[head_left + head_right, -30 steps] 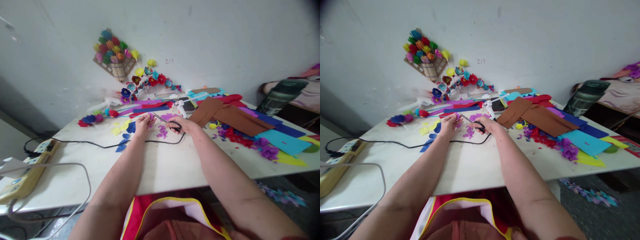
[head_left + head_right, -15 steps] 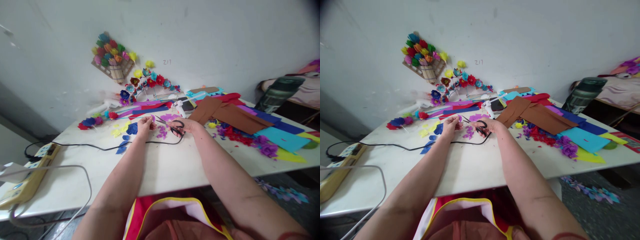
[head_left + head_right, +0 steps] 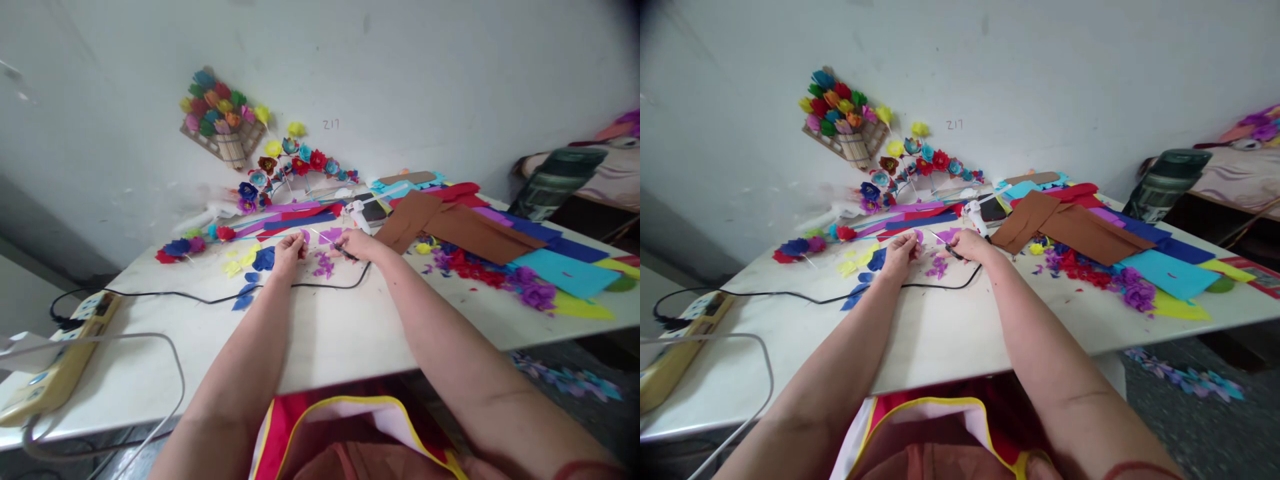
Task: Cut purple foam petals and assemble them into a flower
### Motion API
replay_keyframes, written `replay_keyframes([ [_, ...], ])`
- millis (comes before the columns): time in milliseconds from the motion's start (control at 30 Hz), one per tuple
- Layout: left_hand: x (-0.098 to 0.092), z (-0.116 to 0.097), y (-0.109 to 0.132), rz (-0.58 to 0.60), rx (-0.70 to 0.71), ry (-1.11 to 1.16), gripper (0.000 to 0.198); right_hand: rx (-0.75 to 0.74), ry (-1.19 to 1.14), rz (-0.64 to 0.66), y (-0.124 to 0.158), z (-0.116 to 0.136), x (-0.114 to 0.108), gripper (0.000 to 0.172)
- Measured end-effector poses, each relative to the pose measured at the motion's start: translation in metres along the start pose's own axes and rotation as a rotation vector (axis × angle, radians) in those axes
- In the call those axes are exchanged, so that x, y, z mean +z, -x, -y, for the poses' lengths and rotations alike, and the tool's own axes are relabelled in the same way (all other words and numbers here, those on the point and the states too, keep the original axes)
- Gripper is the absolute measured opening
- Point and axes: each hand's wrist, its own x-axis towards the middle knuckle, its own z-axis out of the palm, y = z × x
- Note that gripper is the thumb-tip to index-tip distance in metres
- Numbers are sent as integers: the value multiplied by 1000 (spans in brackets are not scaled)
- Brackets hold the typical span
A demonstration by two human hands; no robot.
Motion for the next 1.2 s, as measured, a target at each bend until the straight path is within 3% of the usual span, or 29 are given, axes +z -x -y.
replay_keyframes([
  [133,-1,1,0,53,-47,27,38,-52,327,-80,-1,2,4,33],
  [267,0,1,0,94,-82,32,36,-67,491,-95,2,7,8,30],
  [700,7,-7,7,211,-131,-17,33,-25,481,-57,9,20,11,11],
  [900,5,-3,5,264,-121,-40,35,-47,226,-69,3,12,9,12],
  [1033,3,-1,4,282,-126,-40,34,4,-138,-132,-1,8,11,20],
  [1200,3,-2,4,308,-111,-51,32,74,-521,-98,-1,10,18,18],
])
